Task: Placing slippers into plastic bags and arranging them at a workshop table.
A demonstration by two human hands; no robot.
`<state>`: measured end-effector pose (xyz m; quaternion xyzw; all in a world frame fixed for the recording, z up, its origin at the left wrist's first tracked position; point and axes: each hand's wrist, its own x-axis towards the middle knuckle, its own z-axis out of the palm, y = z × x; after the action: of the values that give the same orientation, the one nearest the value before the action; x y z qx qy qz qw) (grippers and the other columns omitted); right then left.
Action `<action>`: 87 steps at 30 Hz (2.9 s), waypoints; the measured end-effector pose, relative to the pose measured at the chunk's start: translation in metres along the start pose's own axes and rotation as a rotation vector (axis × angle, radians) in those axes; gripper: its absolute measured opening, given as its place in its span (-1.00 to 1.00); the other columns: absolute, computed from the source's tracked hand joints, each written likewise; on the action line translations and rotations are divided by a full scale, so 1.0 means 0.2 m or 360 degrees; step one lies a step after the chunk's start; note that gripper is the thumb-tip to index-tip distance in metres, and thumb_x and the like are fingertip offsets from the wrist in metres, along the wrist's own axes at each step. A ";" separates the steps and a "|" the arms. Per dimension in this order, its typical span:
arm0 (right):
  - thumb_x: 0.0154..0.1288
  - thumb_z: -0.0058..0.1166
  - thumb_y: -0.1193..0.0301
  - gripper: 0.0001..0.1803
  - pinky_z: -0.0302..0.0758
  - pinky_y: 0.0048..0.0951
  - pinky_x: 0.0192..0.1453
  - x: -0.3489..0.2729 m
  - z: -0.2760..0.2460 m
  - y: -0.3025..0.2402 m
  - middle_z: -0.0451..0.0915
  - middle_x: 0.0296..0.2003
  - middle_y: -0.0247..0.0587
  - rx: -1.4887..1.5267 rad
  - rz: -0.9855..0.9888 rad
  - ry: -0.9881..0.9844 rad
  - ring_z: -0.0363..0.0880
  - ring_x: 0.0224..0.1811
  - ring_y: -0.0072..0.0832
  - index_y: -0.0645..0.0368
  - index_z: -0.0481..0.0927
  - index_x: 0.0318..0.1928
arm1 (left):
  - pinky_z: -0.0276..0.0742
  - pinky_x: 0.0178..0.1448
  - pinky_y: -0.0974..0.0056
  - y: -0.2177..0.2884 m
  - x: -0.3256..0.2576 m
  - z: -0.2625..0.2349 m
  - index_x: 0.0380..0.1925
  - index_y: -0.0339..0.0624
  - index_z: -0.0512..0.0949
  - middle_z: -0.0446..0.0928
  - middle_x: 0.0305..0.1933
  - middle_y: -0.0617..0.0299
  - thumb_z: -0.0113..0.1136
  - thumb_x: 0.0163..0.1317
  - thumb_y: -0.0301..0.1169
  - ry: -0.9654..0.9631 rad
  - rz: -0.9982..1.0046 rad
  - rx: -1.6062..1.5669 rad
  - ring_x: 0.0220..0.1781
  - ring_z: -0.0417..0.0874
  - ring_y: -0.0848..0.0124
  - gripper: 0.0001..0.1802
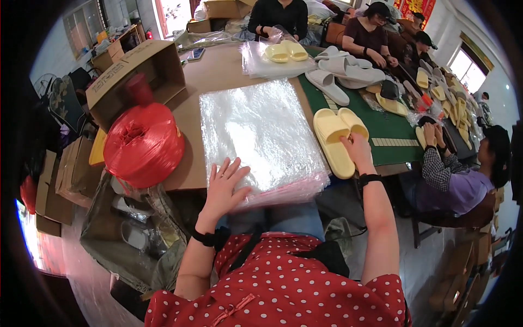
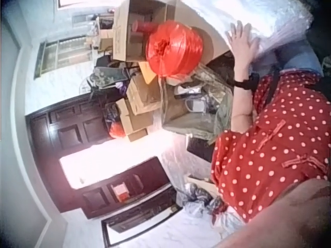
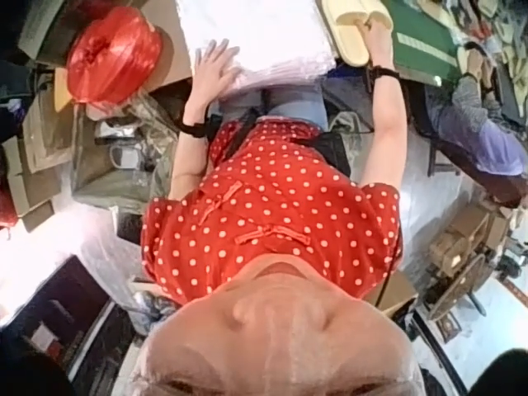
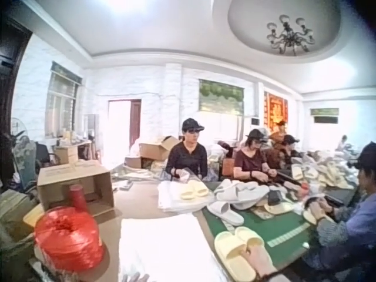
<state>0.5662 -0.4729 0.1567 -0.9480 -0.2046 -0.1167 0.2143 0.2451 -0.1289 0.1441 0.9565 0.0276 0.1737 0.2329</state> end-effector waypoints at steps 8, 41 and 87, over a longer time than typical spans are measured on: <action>0.36 0.14 0.11 -0.55 0.48 -0.03 -0.22 -0.03 0.06 0.05 0.58 -0.43 0.12 0.0069 -0.0012 0.0290 0.61 -0.32 0.07 0.31 0.59 -0.41 | -0.18 0.64 -0.19 0.01 0.00 -0.01 0.26 0.12 0.55 0.34 0.50 0.11 0.29 0.22 0.01 0.0017 0.0012 -0.0003 0.60 0.17 0.00 -0.39; 0.27 0.17 0.40 -0.82 0.49 -0.08 -0.29 -0.88 -0.29 -0.84 0.54 -0.38 0.01 0.0627 -0.0560 -0.0257 0.58 -0.35 0.01 0.31 0.58 -0.28 | 0.35 0.45 0.05 0.25 0.22 -0.13 0.19 -0.11 0.59 0.53 0.32 0.02 0.05 0.42 -0.39 0.0207 0.0104 -0.0349 0.36 0.47 0.00 -0.62; 0.29 0.33 0.35 -0.71 0.48 -0.46 -0.32 -0.69 -0.22 -0.98 0.64 -0.43 -0.19 0.0974 -0.0303 0.0039 0.60 -0.44 -0.40 0.18 0.66 -0.03 | 0.33 -0.37 0.42 0.00 -0.17 -0.22 0.31 -0.14 0.48 0.30 -0.56 0.36 0.19 0.32 -0.48 0.0581 -0.0736 -0.0859 -0.50 0.31 0.61 -0.47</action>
<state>0.3513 -0.3783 0.2236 -0.8146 -0.3154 -0.0808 0.4801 0.1975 -0.1145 0.1693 0.7828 0.2366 0.2849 0.5001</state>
